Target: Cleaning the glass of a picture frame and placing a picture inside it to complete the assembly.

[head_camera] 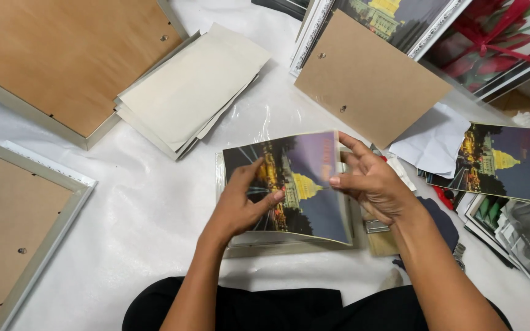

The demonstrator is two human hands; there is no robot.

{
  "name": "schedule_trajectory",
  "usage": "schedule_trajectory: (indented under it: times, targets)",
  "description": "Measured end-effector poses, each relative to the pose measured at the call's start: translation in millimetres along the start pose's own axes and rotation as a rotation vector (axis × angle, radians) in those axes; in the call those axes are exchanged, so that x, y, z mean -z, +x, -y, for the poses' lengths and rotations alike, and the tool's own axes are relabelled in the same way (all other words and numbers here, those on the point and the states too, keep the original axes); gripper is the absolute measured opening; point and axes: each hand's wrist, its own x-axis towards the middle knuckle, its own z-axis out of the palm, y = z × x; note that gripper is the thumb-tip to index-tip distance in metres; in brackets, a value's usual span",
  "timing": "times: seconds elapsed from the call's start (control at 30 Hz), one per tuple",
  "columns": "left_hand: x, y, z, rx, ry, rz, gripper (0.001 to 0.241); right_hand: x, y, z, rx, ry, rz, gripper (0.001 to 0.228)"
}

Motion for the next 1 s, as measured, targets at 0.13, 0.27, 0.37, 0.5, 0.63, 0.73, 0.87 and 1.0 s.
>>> schedule_trajectory:
  times: [0.13,0.27,0.37,0.5,0.63,0.73,0.87,1.0]
  targets:
    - [-35,-3,4,-0.113,-0.567,0.111,0.106,-17,-5,-12,-0.006,0.181,0.280,0.096]
    - [-42,-9,8,-0.064,-0.845,0.055,0.090,-24,-8,-51,-0.014,0.020,0.353,0.084]
    - [-38,-4,18,0.115,-0.984,-0.150,0.043,-18,0,-56,0.045,-0.019,0.230,0.072]
    - [-23,11,41,0.149,-1.418,-0.189,0.020,-15,2,-40,0.315,-0.751,-0.159,0.067]
    - [-19,16,56,0.151,-1.488,-0.198,0.019,-17,7,-37,0.006,-0.513,-0.266,0.097]
    - [-17,17,65,0.269,-1.006,-0.282,0.016,-11,12,-39,-0.153,-0.127,-0.387,0.090]
    - [-3,13,71,0.384,-0.064,-0.136,0.030,11,19,-45,-0.318,-0.818,-0.384,0.094]
    - [-4,18,85,0.460,0.262,-0.058,0.054,34,31,-54,-0.484,-1.296,-0.212,0.085]
